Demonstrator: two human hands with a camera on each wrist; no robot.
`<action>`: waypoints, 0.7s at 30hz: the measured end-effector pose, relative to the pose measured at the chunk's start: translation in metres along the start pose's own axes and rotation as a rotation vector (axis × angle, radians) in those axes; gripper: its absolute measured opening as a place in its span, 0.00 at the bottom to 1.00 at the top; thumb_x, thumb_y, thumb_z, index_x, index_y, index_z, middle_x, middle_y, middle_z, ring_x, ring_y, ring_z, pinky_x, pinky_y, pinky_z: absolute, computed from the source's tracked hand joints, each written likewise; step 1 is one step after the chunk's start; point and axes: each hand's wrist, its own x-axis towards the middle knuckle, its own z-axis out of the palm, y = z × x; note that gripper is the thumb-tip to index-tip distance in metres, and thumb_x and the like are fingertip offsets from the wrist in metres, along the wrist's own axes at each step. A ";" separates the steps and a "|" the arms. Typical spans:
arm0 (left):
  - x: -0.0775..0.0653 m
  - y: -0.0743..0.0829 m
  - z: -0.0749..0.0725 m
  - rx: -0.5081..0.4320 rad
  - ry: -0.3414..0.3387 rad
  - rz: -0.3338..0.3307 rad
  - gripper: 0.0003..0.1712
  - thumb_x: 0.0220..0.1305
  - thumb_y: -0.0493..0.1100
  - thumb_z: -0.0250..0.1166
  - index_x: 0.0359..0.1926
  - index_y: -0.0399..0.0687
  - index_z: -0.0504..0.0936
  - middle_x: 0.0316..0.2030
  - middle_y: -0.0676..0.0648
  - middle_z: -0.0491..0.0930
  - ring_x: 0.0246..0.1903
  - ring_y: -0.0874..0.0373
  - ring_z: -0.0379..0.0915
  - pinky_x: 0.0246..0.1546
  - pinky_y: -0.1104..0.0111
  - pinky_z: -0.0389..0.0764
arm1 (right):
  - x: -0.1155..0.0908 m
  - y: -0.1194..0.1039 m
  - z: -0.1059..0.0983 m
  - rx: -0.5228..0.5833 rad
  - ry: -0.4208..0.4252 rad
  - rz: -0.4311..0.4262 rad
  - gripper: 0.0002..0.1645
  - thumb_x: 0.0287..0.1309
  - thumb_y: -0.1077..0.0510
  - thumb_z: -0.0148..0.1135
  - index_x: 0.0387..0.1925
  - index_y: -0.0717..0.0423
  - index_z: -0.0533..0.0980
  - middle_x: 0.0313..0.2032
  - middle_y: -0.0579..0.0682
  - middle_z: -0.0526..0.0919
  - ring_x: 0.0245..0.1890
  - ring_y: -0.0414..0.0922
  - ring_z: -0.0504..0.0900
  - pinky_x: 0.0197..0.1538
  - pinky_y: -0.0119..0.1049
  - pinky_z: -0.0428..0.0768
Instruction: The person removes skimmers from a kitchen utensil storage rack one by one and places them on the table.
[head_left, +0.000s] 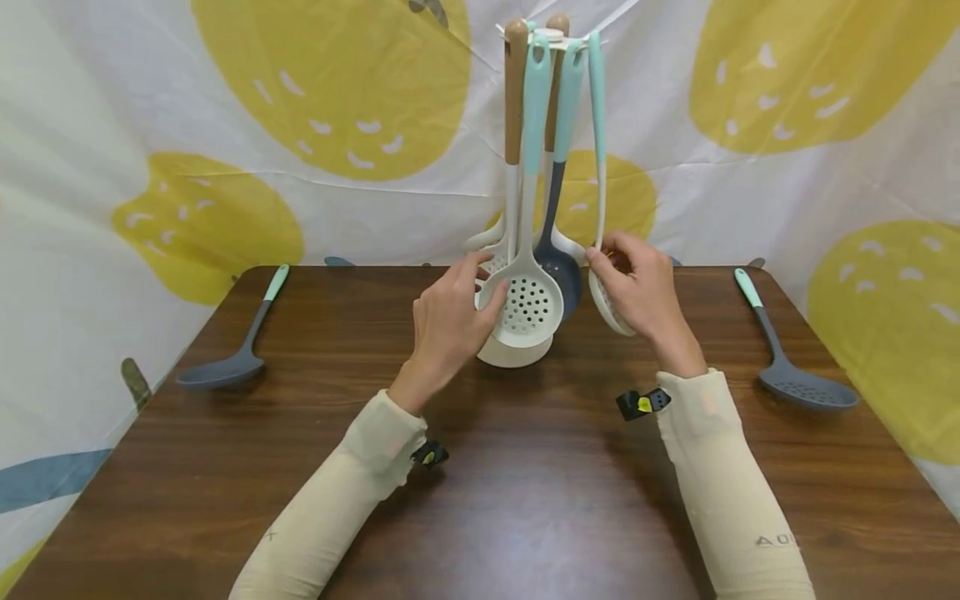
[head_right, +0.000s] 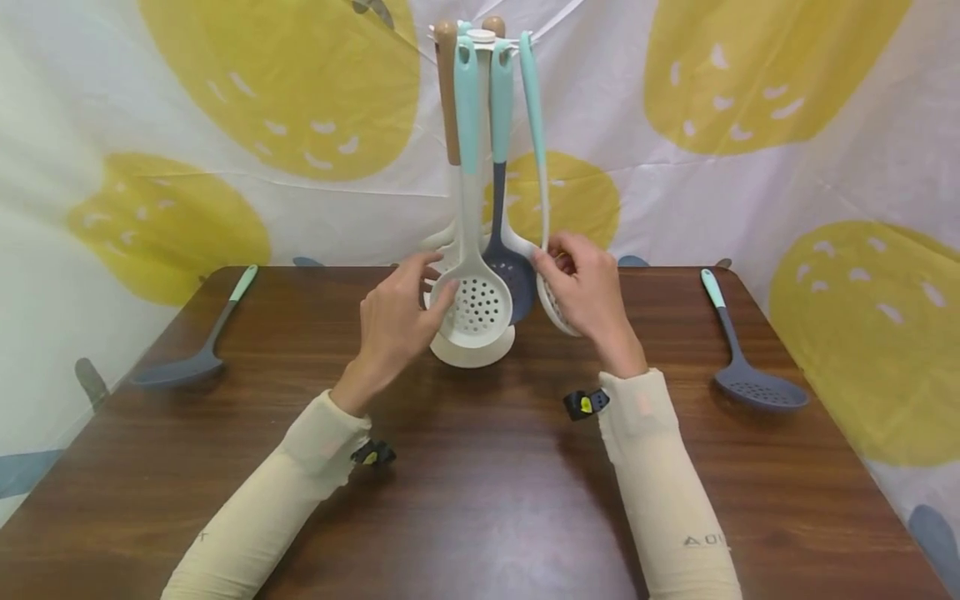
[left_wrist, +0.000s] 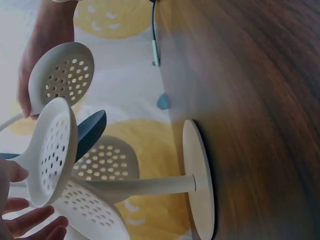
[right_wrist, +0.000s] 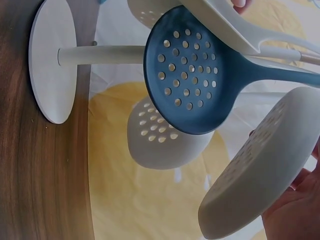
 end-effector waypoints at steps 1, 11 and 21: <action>0.000 0.000 0.001 -0.008 0.012 0.004 0.23 0.61 0.56 0.60 0.53 0.50 0.79 0.36 0.56 0.81 0.27 0.62 0.75 0.17 0.65 0.70 | 0.000 0.000 -0.001 -0.003 0.007 -0.013 0.11 0.60 0.54 0.60 0.29 0.58 0.79 0.25 0.45 0.78 0.26 0.38 0.75 0.33 0.32 0.71; 0.002 0.002 0.007 -0.075 0.086 0.104 0.22 0.60 0.51 0.63 0.53 0.47 0.79 0.38 0.52 0.80 0.28 0.58 0.75 0.18 0.64 0.70 | 0.001 -0.003 -0.004 0.010 0.016 0.000 0.12 0.61 0.54 0.59 0.29 0.59 0.79 0.26 0.46 0.80 0.26 0.38 0.77 0.33 0.30 0.73; 0.001 0.000 0.007 -0.112 0.058 0.100 0.19 0.62 0.48 0.61 0.52 0.49 0.79 0.39 0.53 0.80 0.35 0.58 0.78 0.21 0.63 0.72 | 0.000 0.000 -0.023 -0.049 -0.021 0.098 0.17 0.64 0.47 0.56 0.31 0.56 0.79 0.26 0.47 0.82 0.27 0.39 0.79 0.32 0.33 0.72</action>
